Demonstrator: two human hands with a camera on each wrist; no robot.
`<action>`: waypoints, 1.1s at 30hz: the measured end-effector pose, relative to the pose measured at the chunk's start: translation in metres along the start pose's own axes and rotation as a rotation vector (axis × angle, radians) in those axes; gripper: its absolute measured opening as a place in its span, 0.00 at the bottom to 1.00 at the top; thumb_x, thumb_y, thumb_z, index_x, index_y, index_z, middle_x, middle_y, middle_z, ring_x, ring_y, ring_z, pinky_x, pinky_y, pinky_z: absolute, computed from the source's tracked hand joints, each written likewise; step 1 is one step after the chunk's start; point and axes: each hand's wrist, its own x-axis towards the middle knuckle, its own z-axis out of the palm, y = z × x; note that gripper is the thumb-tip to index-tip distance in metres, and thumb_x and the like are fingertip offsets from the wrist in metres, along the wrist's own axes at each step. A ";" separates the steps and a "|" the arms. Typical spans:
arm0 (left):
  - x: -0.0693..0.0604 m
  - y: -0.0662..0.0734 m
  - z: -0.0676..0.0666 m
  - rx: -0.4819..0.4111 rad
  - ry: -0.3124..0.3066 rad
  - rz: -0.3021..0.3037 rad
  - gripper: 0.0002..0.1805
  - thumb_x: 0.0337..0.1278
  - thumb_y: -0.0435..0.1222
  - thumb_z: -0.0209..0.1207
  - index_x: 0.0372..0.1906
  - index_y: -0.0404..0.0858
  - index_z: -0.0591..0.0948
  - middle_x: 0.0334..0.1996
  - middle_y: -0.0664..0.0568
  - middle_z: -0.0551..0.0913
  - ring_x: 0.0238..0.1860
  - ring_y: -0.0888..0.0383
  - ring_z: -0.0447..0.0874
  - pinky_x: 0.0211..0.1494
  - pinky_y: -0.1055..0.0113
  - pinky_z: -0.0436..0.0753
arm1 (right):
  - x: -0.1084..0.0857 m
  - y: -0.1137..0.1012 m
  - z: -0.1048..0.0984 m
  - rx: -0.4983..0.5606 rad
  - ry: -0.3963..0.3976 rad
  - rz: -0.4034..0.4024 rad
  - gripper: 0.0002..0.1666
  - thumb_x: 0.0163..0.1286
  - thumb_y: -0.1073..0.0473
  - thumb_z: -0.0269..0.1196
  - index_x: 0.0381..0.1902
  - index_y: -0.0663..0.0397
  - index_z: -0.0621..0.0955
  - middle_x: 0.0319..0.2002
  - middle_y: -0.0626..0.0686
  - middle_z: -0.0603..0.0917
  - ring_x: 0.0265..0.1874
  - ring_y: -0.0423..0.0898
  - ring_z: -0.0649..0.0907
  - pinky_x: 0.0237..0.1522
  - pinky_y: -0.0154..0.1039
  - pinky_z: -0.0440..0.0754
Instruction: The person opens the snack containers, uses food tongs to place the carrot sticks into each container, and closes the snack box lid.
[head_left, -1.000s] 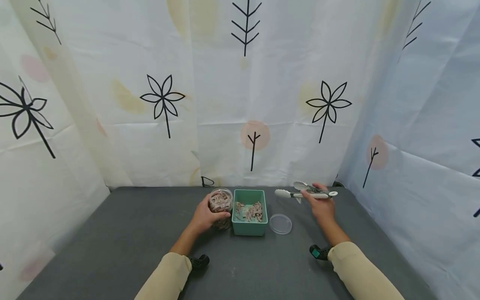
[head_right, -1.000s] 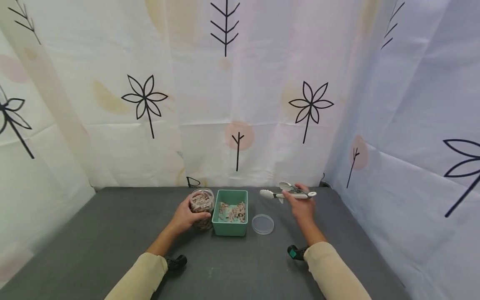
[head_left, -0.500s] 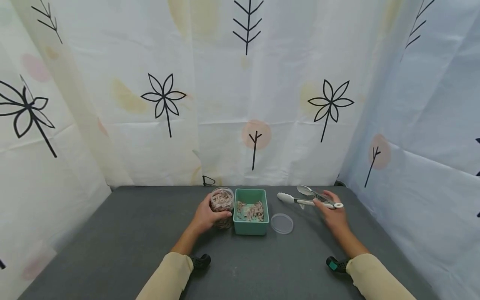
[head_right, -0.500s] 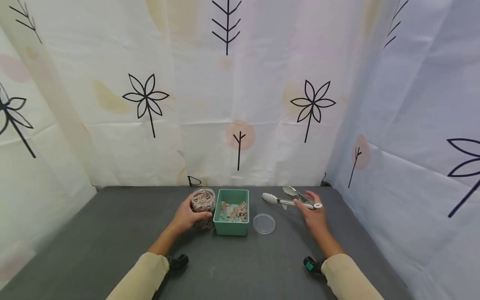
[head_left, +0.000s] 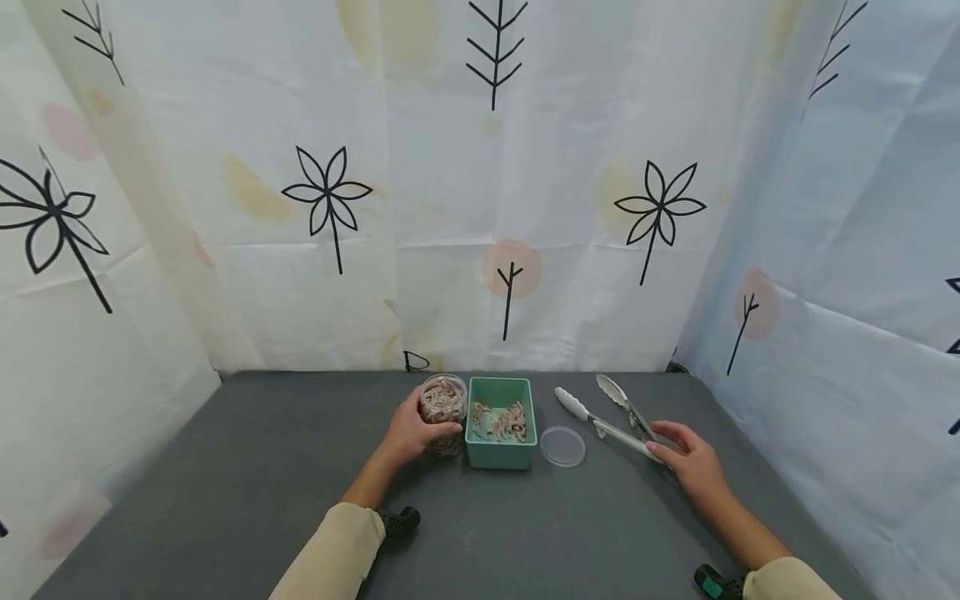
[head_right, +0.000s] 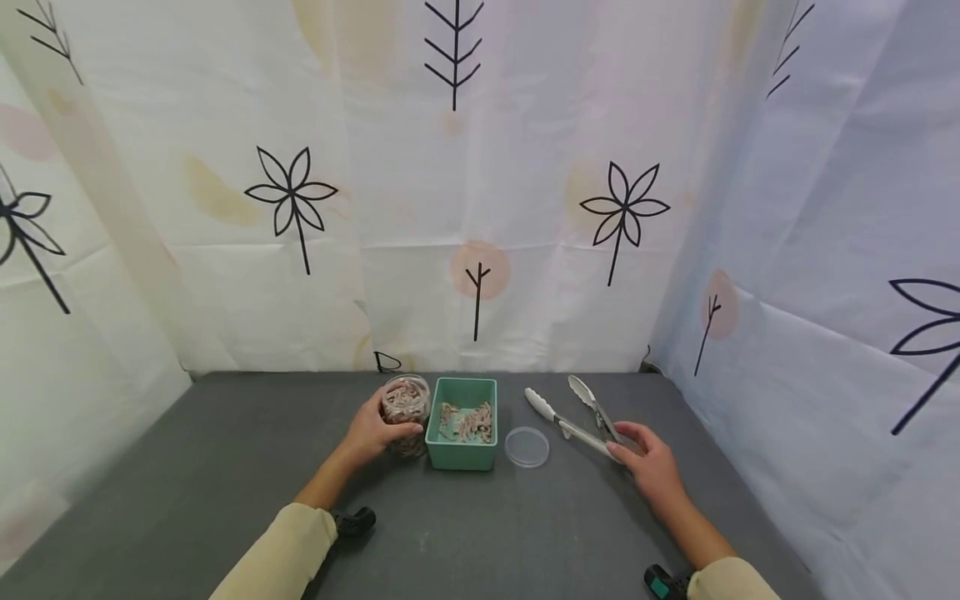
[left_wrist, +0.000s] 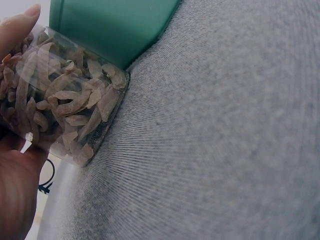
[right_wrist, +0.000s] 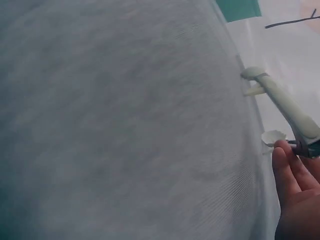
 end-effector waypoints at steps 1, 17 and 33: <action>0.000 0.000 0.000 0.001 0.000 -0.002 0.50 0.43 0.45 0.76 0.72 0.37 0.63 0.57 0.40 0.74 0.55 0.45 0.75 0.52 0.49 0.76 | -0.002 0.000 -0.001 -0.006 -0.015 0.015 0.27 0.70 0.55 0.63 0.60 0.67 0.74 0.60 0.66 0.75 0.54 0.38 0.75 0.43 0.23 0.72; -0.001 0.002 0.001 0.006 0.007 -0.016 0.51 0.42 0.45 0.76 0.72 0.37 0.63 0.57 0.40 0.74 0.56 0.45 0.75 0.53 0.48 0.76 | -0.013 0.004 -0.007 0.011 -0.081 0.099 0.26 0.74 0.55 0.59 0.62 0.68 0.72 0.60 0.68 0.74 0.43 0.21 0.72 0.44 0.25 0.73; -0.002 0.002 0.001 0.008 0.007 0.000 0.52 0.43 0.45 0.76 0.72 0.36 0.61 0.57 0.39 0.74 0.55 0.44 0.75 0.53 0.47 0.75 | 0.000 -0.043 0.007 -0.180 0.001 0.013 0.19 0.74 0.56 0.59 0.57 0.62 0.77 0.51 0.62 0.81 0.51 0.56 0.79 0.47 0.46 0.76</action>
